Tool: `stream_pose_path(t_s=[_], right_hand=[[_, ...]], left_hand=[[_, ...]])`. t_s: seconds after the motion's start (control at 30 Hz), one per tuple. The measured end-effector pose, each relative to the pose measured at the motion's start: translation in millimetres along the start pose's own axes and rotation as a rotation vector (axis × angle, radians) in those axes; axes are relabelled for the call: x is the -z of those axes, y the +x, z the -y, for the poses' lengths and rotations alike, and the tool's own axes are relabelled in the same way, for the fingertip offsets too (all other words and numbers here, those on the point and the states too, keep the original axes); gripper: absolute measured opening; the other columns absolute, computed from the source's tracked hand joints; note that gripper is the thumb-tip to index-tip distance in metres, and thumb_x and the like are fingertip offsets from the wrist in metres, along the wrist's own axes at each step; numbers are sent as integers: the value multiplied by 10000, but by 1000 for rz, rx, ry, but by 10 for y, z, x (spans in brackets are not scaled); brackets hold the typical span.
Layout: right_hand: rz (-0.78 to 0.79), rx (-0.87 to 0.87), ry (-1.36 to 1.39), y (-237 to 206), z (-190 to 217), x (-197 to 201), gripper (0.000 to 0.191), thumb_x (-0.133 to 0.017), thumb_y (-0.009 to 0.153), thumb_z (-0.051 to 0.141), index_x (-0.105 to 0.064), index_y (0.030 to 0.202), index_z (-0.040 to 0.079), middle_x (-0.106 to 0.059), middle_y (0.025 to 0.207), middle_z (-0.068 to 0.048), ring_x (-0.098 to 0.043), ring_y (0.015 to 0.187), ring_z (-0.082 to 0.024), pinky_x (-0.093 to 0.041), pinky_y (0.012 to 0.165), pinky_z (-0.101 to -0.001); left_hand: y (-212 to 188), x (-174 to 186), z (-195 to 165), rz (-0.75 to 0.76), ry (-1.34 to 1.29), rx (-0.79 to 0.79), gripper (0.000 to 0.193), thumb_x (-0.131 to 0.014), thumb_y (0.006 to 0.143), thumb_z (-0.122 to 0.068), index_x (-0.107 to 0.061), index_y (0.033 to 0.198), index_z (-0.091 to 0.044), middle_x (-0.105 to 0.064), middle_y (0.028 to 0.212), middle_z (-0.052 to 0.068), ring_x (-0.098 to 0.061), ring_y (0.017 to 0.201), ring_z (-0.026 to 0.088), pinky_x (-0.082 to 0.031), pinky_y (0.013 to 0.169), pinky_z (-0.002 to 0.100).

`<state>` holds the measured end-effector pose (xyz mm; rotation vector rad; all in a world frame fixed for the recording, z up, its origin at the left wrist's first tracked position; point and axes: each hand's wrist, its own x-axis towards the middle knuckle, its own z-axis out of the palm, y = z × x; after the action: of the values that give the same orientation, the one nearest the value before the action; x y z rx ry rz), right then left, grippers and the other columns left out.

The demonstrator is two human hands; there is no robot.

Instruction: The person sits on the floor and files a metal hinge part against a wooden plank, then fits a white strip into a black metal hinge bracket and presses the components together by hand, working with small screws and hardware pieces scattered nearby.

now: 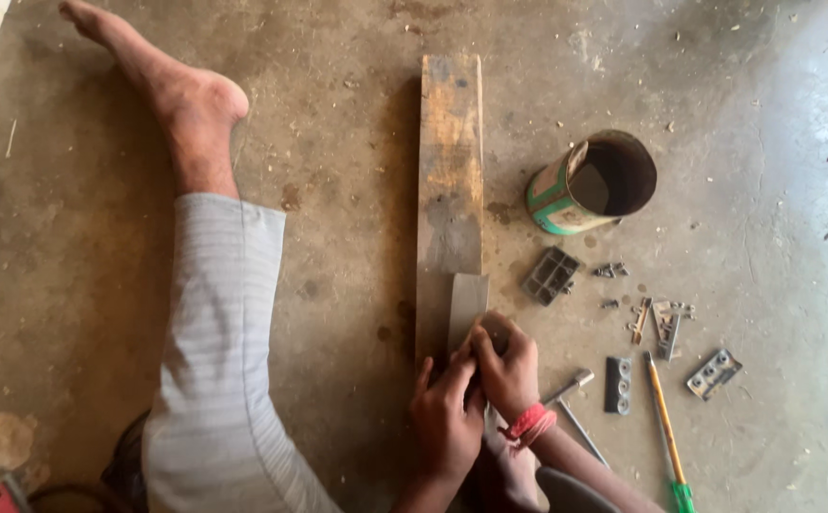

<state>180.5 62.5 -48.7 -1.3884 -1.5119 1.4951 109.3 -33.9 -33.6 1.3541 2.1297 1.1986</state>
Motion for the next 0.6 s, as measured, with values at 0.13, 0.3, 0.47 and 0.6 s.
stream_pose_path(t_s=[0.13,0.3,0.47,0.6], right_hand=[[-65,186,-200,478,-10,-39,209,-681,933,136,-724,1036,-40,-772,887,-141,-731,779,-159,-598,707,-314],[-98,201,-159,992,160,-63,224,-685,910,113,-711,1075,-38,-783,886,-134,-756,793,-167,-595,738,-300],[43,88,-1,133,-13,6,213,-646,959,126,-693,1048,-62,-745,812,-138,-679,738,-172,-579,659,-326],[-24,171,-130,171,-79,-4,262,-675,900,132,-696,1093,-44,-759,810,-135,-739,728,-183,-605,678,-318]], left_hand=[[420,-122,129,129,-13,30,452,-723,810,-26,-662,1255,22,-758,954,226,-756,893,351,-380,1162,572],[939,-277,285,122,-27,-6,335,-766,847,-80,-680,1157,15,-738,1000,262,-726,931,395,-414,1132,553],[89,-115,112,39,-26,8,409,-739,802,-38,-681,1205,4,-736,1168,228,-708,1094,375,-406,1116,565],[61,-201,144,-8,-31,14,419,-728,822,-56,-680,1234,-5,-753,1131,224,-721,1071,367,-407,1108,551]])
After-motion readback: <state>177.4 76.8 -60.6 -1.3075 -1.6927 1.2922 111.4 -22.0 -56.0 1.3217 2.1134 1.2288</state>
